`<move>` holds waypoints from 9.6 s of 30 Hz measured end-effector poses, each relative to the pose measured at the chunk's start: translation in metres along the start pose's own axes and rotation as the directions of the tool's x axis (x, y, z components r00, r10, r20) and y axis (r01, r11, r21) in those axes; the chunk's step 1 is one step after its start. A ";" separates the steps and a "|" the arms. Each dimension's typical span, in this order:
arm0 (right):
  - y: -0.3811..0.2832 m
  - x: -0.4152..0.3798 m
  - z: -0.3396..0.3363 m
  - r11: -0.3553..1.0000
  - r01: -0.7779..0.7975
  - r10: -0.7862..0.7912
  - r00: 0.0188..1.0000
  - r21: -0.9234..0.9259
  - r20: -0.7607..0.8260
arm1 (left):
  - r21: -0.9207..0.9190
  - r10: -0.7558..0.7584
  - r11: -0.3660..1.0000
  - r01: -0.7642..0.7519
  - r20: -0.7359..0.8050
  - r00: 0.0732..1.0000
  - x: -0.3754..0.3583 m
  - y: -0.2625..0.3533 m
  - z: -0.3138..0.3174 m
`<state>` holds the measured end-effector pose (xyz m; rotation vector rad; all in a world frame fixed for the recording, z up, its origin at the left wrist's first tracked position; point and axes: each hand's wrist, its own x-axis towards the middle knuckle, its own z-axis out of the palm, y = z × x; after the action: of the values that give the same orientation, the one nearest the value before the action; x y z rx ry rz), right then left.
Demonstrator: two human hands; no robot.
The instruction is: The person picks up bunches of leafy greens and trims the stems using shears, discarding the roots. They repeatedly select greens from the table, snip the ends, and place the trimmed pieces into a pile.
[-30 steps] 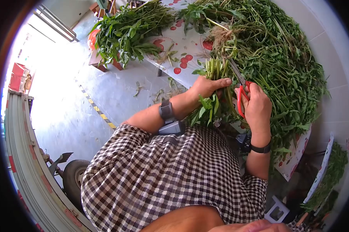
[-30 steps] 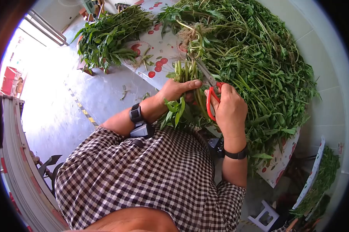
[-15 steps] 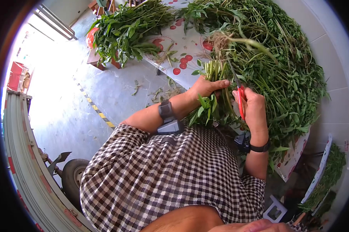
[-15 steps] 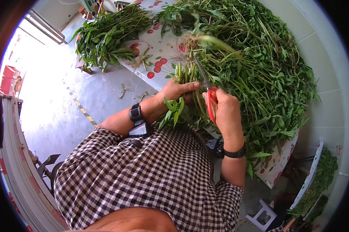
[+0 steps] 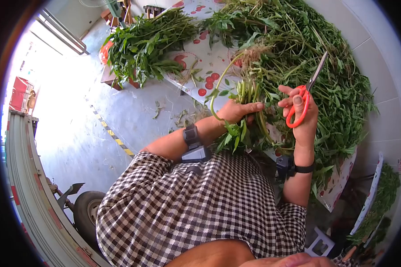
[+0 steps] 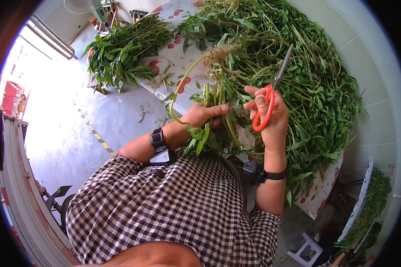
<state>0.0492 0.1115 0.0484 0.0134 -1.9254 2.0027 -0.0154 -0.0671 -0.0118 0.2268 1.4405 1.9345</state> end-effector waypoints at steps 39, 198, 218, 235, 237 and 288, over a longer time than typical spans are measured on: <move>0.071 -0.009 -0.021 0.746 0.154 -0.217 0.976 -0.648 -0.019 | 0.238 0.075 0.961 -0.138 0.256 0.964 -0.038 0.040 -0.041; 0.029 -0.004 0.010 0.599 0.008 0.013 1.000 -0.801 0.019 | -0.153 0.024 0.988 -0.034 -0.069 0.997 -0.001 -0.023 -0.020; 0.036 -0.029 0.037 0.863 -0.409 0.489 0.825 -0.295 0.285 | -0.712 -0.195 0.697 0.084 -0.075 0.978 -0.028 -0.033 -0.059; 0.046 0.011 0.013 0.617 -0.646 0.768 0.371 -0.449 0.521 | -0.614 -0.268 0.776 0.146 -0.111 0.957 -0.031 -0.034 -0.078; 0.048 0.014 0.018 0.616 -0.655 0.767 0.373 -0.437 0.522 | -0.627 -0.276 0.762 0.163 -0.086 0.957 -0.030 -0.034 -0.079; 0.048 0.010 0.021 0.986 -0.136 0.127 0.988 -0.098 -0.091 | -0.446 -0.046 0.894 0.047 0.013 0.999 0.008 -0.016 0.015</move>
<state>0.0223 0.0929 0.0056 -0.2268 -2.0211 1.9478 -0.0064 -0.0482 -0.0226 -0.0205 0.9497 2.1609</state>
